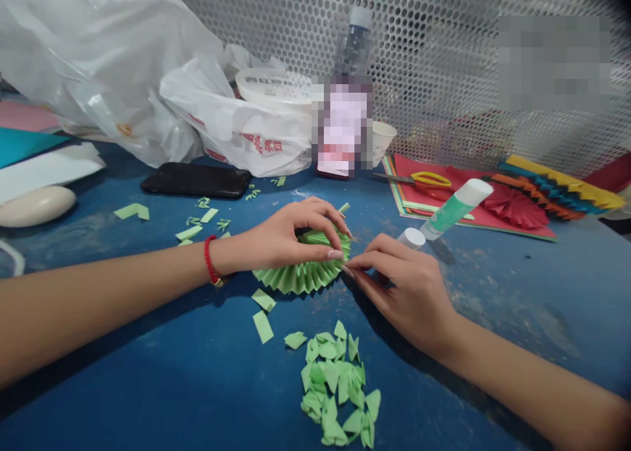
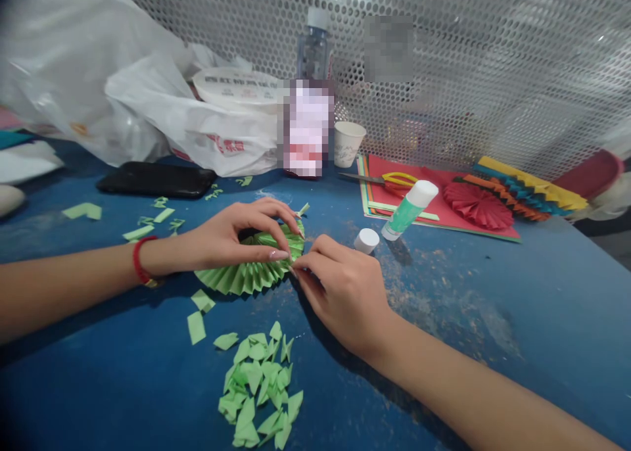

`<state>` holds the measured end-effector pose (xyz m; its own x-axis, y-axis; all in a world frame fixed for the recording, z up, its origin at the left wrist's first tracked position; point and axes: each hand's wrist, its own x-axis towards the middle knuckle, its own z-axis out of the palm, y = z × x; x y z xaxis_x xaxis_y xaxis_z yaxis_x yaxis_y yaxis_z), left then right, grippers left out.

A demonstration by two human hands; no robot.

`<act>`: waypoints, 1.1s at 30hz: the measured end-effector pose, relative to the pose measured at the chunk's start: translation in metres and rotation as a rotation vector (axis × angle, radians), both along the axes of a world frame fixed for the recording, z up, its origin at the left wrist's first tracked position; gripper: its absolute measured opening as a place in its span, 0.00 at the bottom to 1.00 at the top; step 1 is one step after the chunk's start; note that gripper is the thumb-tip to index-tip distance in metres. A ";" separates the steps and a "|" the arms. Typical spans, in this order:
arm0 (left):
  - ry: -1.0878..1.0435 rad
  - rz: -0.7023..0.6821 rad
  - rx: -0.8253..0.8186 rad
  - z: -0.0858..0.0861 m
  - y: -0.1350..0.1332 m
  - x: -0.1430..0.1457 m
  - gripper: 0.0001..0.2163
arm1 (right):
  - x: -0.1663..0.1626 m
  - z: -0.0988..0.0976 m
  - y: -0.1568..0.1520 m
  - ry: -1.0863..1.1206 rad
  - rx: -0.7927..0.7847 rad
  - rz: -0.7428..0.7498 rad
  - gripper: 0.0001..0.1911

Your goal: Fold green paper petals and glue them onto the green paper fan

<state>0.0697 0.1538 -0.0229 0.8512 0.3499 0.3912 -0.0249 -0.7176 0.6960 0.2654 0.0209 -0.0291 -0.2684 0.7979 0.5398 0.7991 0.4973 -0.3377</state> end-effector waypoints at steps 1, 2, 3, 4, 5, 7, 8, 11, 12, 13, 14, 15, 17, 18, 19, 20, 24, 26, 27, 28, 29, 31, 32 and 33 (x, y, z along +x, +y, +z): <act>-0.005 0.007 -0.008 0.000 0.000 0.000 0.04 | 0.000 0.000 0.000 -0.004 -0.003 -0.002 0.07; -0.009 0.014 -0.011 0.000 0.000 0.000 0.04 | 0.000 0.000 0.000 -0.008 -0.005 -0.003 0.07; -0.011 0.019 -0.007 0.001 0.000 0.000 0.04 | -0.001 0.000 0.000 -0.012 -0.006 -0.002 0.07; -0.012 0.020 0.002 0.001 0.000 0.000 0.04 | -0.001 0.000 0.000 -0.018 -0.003 -0.003 0.07; -0.011 0.019 0.011 0.002 0.000 0.000 0.04 | -0.001 -0.001 0.000 -0.025 0.002 -0.003 0.08; -0.016 0.017 0.029 0.003 -0.001 -0.001 0.04 | -0.002 -0.001 0.000 -0.038 0.015 0.000 0.08; -0.025 0.017 0.038 0.004 -0.002 -0.002 0.04 | -0.002 -0.001 0.000 -0.042 0.019 0.002 0.08; -0.061 0.001 0.076 0.007 -0.004 -0.004 0.05 | -0.001 -0.001 -0.001 -0.034 0.012 0.006 0.07; -0.067 -0.011 0.096 0.008 -0.005 -0.004 0.06 | -0.001 -0.001 -0.001 -0.026 0.007 0.007 0.07; -0.067 -0.023 0.118 0.008 -0.006 -0.005 0.08 | -0.001 -0.001 0.000 -0.020 0.002 0.009 0.07; -0.063 -0.029 0.139 0.009 -0.007 -0.005 0.09 | -0.001 -0.001 0.000 -0.016 -0.003 0.010 0.07; -0.055 -0.028 0.157 0.010 -0.008 -0.005 0.10 | -0.001 -0.001 0.000 -0.013 -0.006 0.010 0.07; -0.039 -0.010 0.179 0.011 -0.009 -0.004 0.10 | -0.001 -0.001 0.000 -0.010 -0.013 0.013 0.07; -0.030 -0.001 0.181 0.011 -0.010 -0.004 0.10 | -0.002 -0.001 0.000 -0.010 -0.014 0.013 0.08; -0.023 0.006 0.179 0.011 -0.010 -0.004 0.10 | -0.002 -0.001 0.000 -0.010 -0.014 0.012 0.08; -0.017 0.012 0.175 0.011 -0.010 -0.004 0.10 | -0.002 -0.001 0.000 -0.010 -0.013 0.010 0.08; 0.001 0.018 0.162 0.011 -0.009 -0.003 0.10 | -0.001 -0.001 0.000 -0.014 -0.013 0.001 0.08; 0.005 0.019 0.154 0.010 -0.008 -0.003 0.10 | -0.001 -0.001 0.000 -0.017 -0.016 -0.004 0.08; 0.008 0.019 0.149 0.010 -0.007 -0.003 0.10 | -0.001 -0.001 0.000 -0.017 -0.016 -0.006 0.08; 0.007 0.017 0.143 0.009 -0.007 -0.003 0.10 | -0.001 -0.001 0.000 -0.018 -0.014 -0.009 0.08; 0.002 0.015 0.136 0.009 -0.006 -0.003 0.10 | -0.001 -0.001 0.000 -0.021 -0.012 -0.011 0.08; -0.018 0.014 0.124 0.009 -0.006 -0.004 0.10 | -0.002 -0.001 0.000 -0.030 -0.003 -0.015 0.08; -0.032 0.018 0.122 0.008 -0.006 -0.004 0.10 | -0.002 -0.001 0.000 -0.035 0.002 -0.016 0.08; -0.043 0.024 0.123 0.008 -0.006 -0.004 0.10 | -0.002 -0.001 0.000 -0.040 0.006 -0.016 0.08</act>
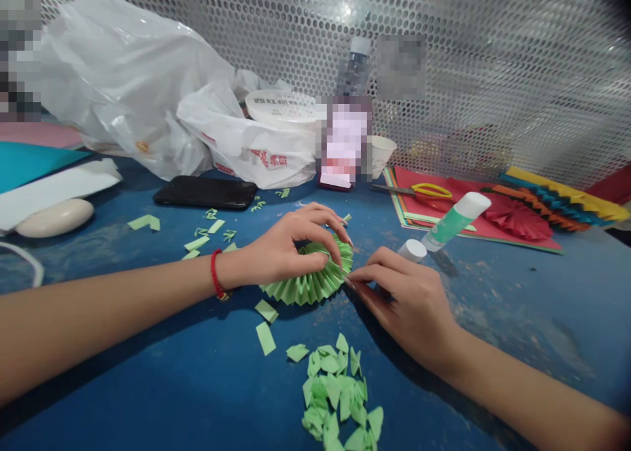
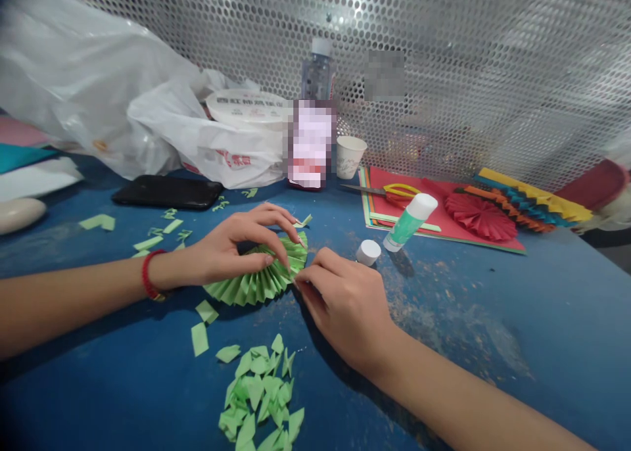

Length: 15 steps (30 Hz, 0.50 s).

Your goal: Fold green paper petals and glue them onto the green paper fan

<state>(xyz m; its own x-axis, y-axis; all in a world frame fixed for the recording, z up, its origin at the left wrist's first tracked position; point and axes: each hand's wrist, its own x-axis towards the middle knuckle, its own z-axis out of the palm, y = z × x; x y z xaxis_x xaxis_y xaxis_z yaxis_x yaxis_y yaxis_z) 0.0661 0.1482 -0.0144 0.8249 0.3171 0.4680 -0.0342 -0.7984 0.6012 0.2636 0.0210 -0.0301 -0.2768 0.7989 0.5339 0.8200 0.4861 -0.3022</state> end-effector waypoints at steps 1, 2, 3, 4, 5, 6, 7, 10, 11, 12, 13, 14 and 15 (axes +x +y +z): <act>-0.006 0.006 0.005 0.000 0.000 0.000 0.10 | 0.000 0.000 0.000 -0.003 0.004 0.000 0.08; -0.005 0.010 0.015 0.000 -0.001 0.000 0.11 | 0.000 0.000 0.000 -0.005 0.008 0.003 0.08; -0.001 0.011 0.027 0.000 -0.001 0.000 0.11 | 0.000 0.000 0.000 -0.007 0.011 0.007 0.08; 0.006 0.011 0.038 0.000 -0.002 0.000 0.11 | 0.001 0.000 -0.001 -0.008 0.015 0.009 0.08; 0.012 0.011 0.048 0.000 -0.003 0.000 0.12 | 0.001 0.000 -0.001 -0.009 0.020 0.011 0.08; 0.015 0.010 0.054 0.001 -0.003 0.001 0.12 | 0.001 0.000 -0.001 -0.012 0.025 0.012 0.08; 0.014 0.009 0.058 0.001 -0.004 0.001 0.13 | 0.001 0.001 -0.002 -0.016 0.028 0.012 0.08; 0.007 0.006 0.063 0.001 -0.005 0.001 0.12 | 0.001 0.001 -0.002 -0.027 0.033 0.014 0.08; 0.002 0.006 0.066 0.001 -0.005 0.001 0.11 | 0.001 0.001 -0.002 -0.028 0.035 0.015 0.08; -0.002 0.011 0.070 0.001 -0.005 0.001 0.09 | 0.001 0.001 -0.002 -0.029 0.038 0.015 0.08; -0.007 0.021 0.077 0.001 -0.006 0.001 0.07 | 0.000 0.001 -0.002 -0.029 0.040 0.014 0.08; -0.012 0.033 0.086 0.001 -0.006 0.001 0.05 | 0.000 0.001 -0.002 -0.030 0.043 0.014 0.09; -0.018 0.048 0.100 0.001 -0.006 0.001 0.03 | 0.000 0.001 -0.002 -0.031 0.045 0.012 0.09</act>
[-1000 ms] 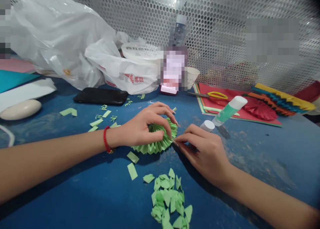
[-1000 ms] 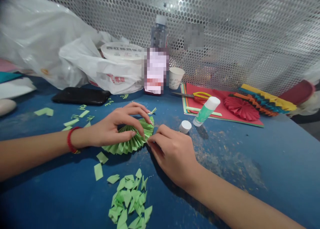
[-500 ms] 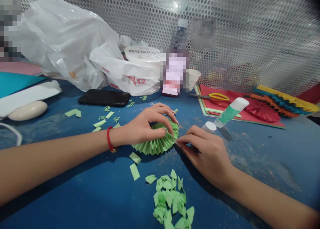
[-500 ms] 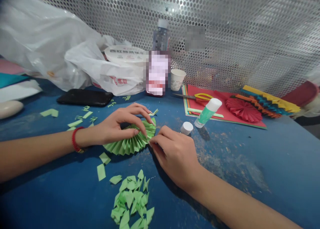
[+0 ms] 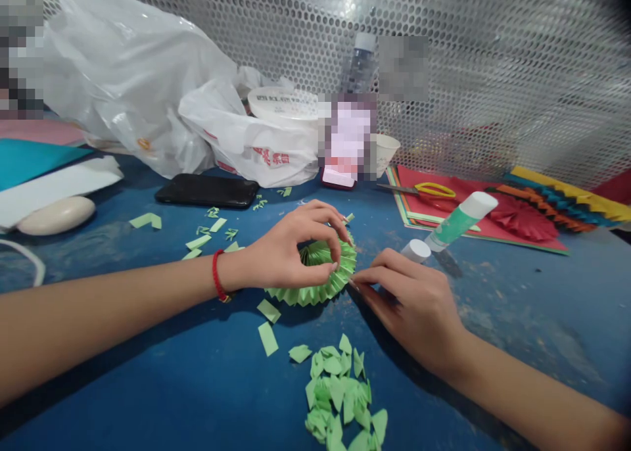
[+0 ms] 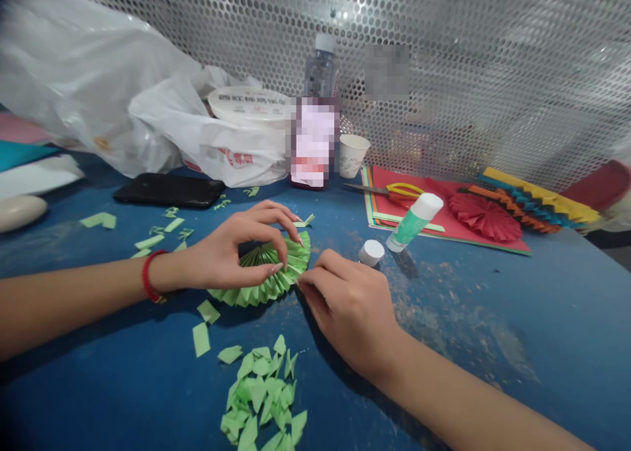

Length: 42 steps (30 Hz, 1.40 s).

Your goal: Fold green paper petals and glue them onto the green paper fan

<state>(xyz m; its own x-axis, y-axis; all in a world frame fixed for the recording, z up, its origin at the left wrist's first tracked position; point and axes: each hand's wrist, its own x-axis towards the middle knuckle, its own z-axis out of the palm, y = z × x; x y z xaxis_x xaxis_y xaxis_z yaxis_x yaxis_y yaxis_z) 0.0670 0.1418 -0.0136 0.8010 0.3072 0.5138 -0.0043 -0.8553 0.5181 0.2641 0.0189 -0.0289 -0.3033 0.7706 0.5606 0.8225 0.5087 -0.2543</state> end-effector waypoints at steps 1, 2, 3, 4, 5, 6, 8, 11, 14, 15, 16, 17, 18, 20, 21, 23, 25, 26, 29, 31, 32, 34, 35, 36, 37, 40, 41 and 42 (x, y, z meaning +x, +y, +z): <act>-0.004 0.015 0.017 0.000 0.000 0.000 0.03 | 0.000 0.000 0.000 -0.003 0.000 -0.002 0.09; -0.007 0.026 0.038 0.000 -0.001 -0.001 0.03 | 0.000 0.000 0.000 -0.006 0.000 -0.003 0.09; -0.009 0.031 0.059 -0.001 -0.001 -0.001 0.03 | 0.000 0.000 0.001 -0.009 0.002 -0.004 0.09; -0.012 0.031 0.078 -0.001 -0.001 -0.001 0.04 | 0.000 0.000 0.001 -0.013 0.004 -0.004 0.09; -0.013 0.026 0.093 -0.001 -0.001 -0.001 0.04 | 0.000 0.000 0.001 -0.015 0.006 -0.005 0.09; -0.014 0.019 0.103 -0.001 -0.001 -0.002 0.04 | 0.000 0.000 0.001 -0.016 0.008 -0.004 0.09; -0.012 0.005 0.108 -0.001 -0.001 -0.001 0.05 | 0.000 -0.001 0.001 -0.012 0.010 -0.003 0.09; -0.005 0.001 0.102 -0.001 -0.001 -0.001 0.05 | 0.000 -0.001 0.002 -0.004 -0.002 -0.004 0.09; -0.025 0.008 0.100 -0.001 -0.001 -0.001 0.06 | 0.000 -0.001 0.001 -0.004 -0.007 -0.007 0.09; -0.031 0.009 0.102 -0.001 -0.001 -0.001 0.06 | 0.000 -0.001 0.001 -0.009 0.000 -0.008 0.09; -0.034 0.009 0.104 -0.002 -0.001 -0.001 0.06 | -0.001 -0.001 0.001 -0.018 0.009 -0.010 0.09; -0.034 0.009 0.107 -0.001 -0.001 -0.001 0.06 | -0.001 -0.001 0.000 -0.030 0.021 -0.012 0.10; -0.028 0.009 0.111 -0.001 -0.001 -0.001 0.06 | -0.002 -0.001 0.000 -0.042 0.035 -0.012 0.10; -0.021 0.007 0.118 0.000 -0.001 -0.001 0.06 | -0.003 0.000 -0.001 -0.058 0.055 -0.008 0.11; -0.021 0.006 0.118 0.000 -0.001 -0.001 0.06 | -0.003 0.000 -0.001 -0.057 0.053 -0.006 0.11; -0.024 0.006 0.114 0.000 -0.002 -0.001 0.06 | -0.003 0.001 -0.002 -0.030 0.011 0.003 0.10; -0.028 0.010 0.106 0.000 -0.002 -0.001 0.06 | -0.003 0.002 -0.002 0.024 -0.061 0.013 0.09; -0.038 0.015 0.100 0.000 -0.003 -0.001 0.06 | -0.002 0.003 -0.001 0.051 -0.090 0.017 0.09; -0.069 0.019 0.080 -0.002 -0.003 -0.001 0.05 | -0.002 0.002 -0.001 0.077 -0.100 0.021 0.09; -0.066 0.004 0.065 -0.003 -0.002 -0.001 0.03 | -0.003 0.001 0.000 0.054 -0.065 0.017 0.09; -0.055 -0.008 0.058 -0.004 -0.002 -0.001 0.04 | -0.003 0.000 0.000 0.042 -0.047 0.014 0.10; -0.039 -0.024 0.044 -0.004 -0.001 -0.001 0.08 | -0.005 0.000 0.000 0.024 -0.022 0.006 0.10; -0.024 -0.027 0.037 -0.003 0.000 -0.001 0.09 | -0.005 -0.001 0.000 0.015 -0.014 0.004 0.10; -0.004 -0.028 0.031 -0.003 0.000 0.000 0.10 | -0.005 -0.001 0.000 0.008 -0.006 0.002 0.10; 0.019 -0.031 0.026 -0.002 0.001 0.000 0.11 | -0.005 -0.001 0.000 0.001 0.003 0.000 0.10; 0.055 -0.054 0.016 -0.001 0.002 0.001 0.12 | -0.005 -0.001 0.000 -0.017 0.013 -0.012 0.09; 0.052 -0.067 0.012 -0.001 0.002 0.002 0.12 | -0.005 -0.001 0.000 -0.020 0.010 -0.014 0.09; 0.049 -0.080 0.010 -0.001 0.003 0.002 0.12 | -0.005 -0.001 0.000 -0.021 0.005 -0.015 0.09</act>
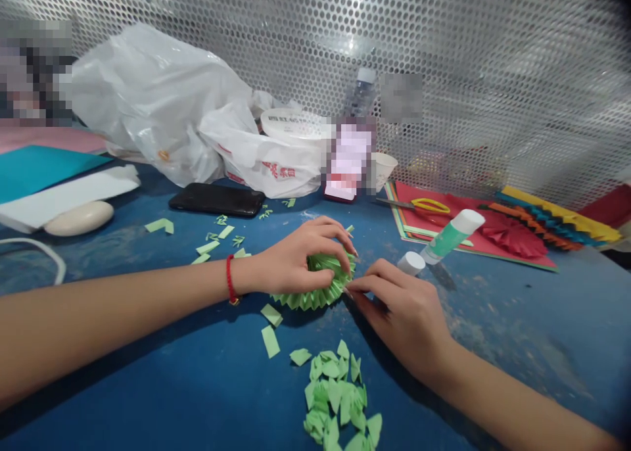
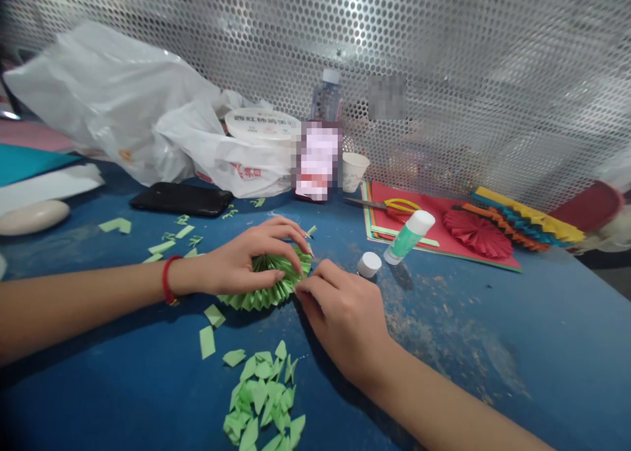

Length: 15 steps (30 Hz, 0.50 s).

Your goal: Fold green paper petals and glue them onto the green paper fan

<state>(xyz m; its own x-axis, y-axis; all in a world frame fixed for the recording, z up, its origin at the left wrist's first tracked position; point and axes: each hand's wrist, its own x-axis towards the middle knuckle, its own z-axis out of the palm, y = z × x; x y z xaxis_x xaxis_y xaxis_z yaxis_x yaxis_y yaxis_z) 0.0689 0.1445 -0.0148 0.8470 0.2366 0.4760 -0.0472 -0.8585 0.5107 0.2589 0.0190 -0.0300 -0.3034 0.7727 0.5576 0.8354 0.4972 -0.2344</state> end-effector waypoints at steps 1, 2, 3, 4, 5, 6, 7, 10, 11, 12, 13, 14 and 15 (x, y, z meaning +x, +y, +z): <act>-0.006 -0.010 -0.002 0.000 0.000 0.000 0.12 | 0.000 0.000 0.000 -0.001 -0.008 0.001 0.09; -0.015 -0.017 -0.004 0.000 0.000 0.000 0.11 | 0.000 0.000 0.000 -0.001 -0.014 0.001 0.09; -0.030 -0.022 -0.006 -0.001 0.000 -0.001 0.11 | 0.000 0.000 0.000 0.001 -0.017 -0.001 0.09; -0.048 -0.022 -0.008 -0.001 0.000 -0.001 0.11 | 0.000 0.000 0.000 0.003 -0.021 -0.002 0.09; -0.064 -0.018 -0.011 -0.001 0.000 -0.002 0.10 | 0.001 0.000 0.000 0.006 -0.024 -0.003 0.09; -0.075 -0.011 -0.014 0.000 0.000 -0.002 0.10 | 0.001 -0.001 0.000 0.010 -0.023 -0.002 0.08; -0.080 -0.003 -0.017 0.000 0.000 -0.003 0.09 | 0.001 -0.001 0.000 0.015 -0.022 0.002 0.08; -0.064 0.010 -0.006 0.001 0.000 -0.004 0.09 | 0.002 -0.001 0.001 0.028 -0.009 0.011 0.07; -0.062 0.006 0.002 0.001 0.000 -0.004 0.10 | 0.002 -0.001 0.001 0.030 -0.006 0.012 0.07; -0.059 0.001 0.009 0.000 0.000 -0.004 0.10 | 0.002 -0.002 0.001 0.031 -0.008 0.011 0.07; -0.057 -0.001 0.012 0.000 0.000 -0.004 0.10 | 0.002 -0.002 0.001 0.031 -0.011 0.009 0.07; -0.057 0.002 0.013 0.000 0.000 -0.004 0.10 | 0.002 -0.002 0.000 0.033 -0.015 0.008 0.07; -0.059 0.009 0.012 0.000 0.000 -0.003 0.10 | 0.002 -0.002 0.000 0.037 -0.019 0.006 0.07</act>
